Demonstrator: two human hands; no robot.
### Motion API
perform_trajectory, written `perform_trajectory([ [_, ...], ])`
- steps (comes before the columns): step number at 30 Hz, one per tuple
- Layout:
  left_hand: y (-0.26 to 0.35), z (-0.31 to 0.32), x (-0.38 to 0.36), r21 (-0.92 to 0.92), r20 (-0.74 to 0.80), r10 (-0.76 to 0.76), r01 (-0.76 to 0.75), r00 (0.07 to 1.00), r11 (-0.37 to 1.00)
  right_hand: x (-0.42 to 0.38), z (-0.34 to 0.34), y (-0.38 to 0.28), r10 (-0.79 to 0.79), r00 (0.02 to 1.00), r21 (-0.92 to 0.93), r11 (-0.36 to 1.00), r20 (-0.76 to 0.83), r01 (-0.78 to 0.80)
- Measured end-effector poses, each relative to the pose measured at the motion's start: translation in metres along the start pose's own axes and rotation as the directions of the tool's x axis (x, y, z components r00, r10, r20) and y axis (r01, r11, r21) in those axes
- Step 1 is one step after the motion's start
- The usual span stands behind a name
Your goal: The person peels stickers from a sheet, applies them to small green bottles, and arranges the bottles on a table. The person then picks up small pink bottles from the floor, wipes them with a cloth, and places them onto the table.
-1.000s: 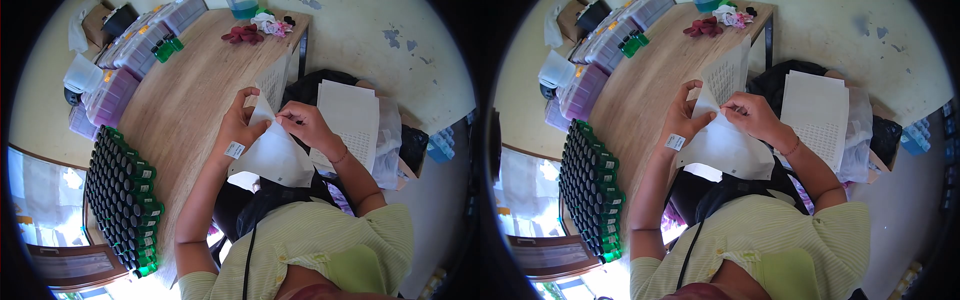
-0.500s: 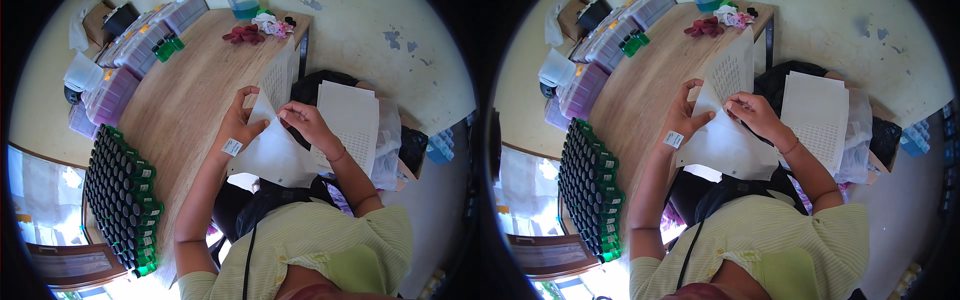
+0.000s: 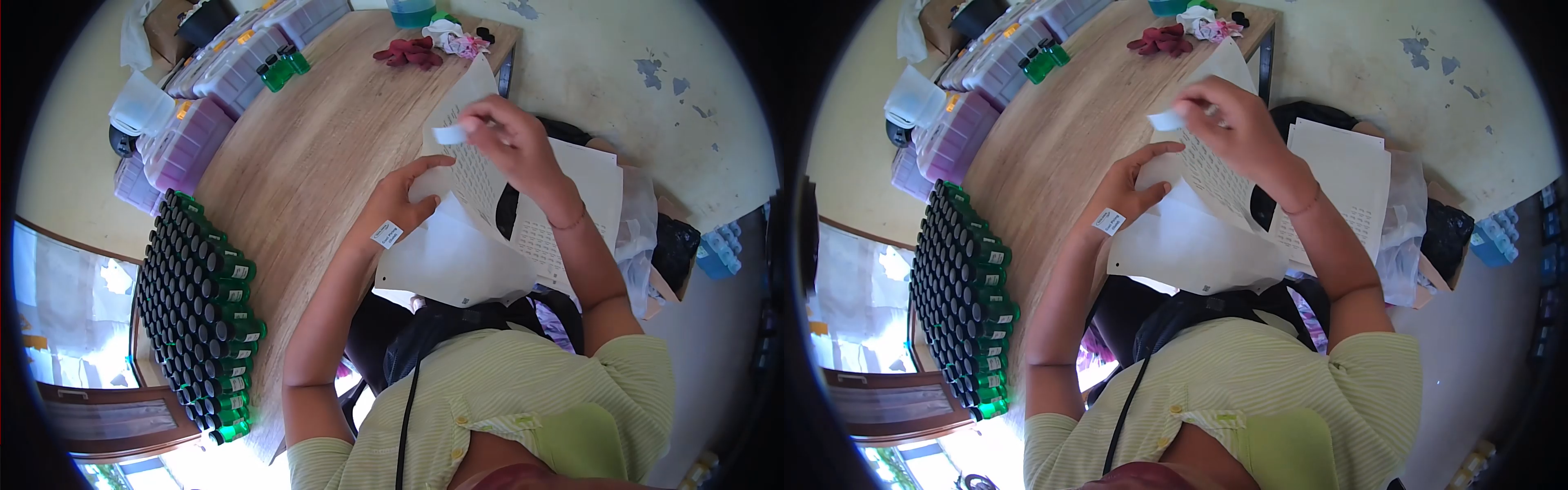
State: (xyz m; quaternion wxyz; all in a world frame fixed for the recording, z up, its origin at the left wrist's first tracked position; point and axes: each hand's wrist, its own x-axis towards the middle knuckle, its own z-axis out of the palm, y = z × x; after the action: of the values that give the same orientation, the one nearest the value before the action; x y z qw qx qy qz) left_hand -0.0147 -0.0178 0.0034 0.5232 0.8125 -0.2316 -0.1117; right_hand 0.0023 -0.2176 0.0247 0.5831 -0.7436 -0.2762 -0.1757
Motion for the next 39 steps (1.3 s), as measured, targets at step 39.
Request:
perform_trajectory([
  [39,-0.005,-0.026,0.002,-0.264,-0.256,-0.01,-0.06,0.967,0.963,-0.098,-0.118,0.032,0.41,0.843,0.441,0.865,-0.349,-0.239],
])
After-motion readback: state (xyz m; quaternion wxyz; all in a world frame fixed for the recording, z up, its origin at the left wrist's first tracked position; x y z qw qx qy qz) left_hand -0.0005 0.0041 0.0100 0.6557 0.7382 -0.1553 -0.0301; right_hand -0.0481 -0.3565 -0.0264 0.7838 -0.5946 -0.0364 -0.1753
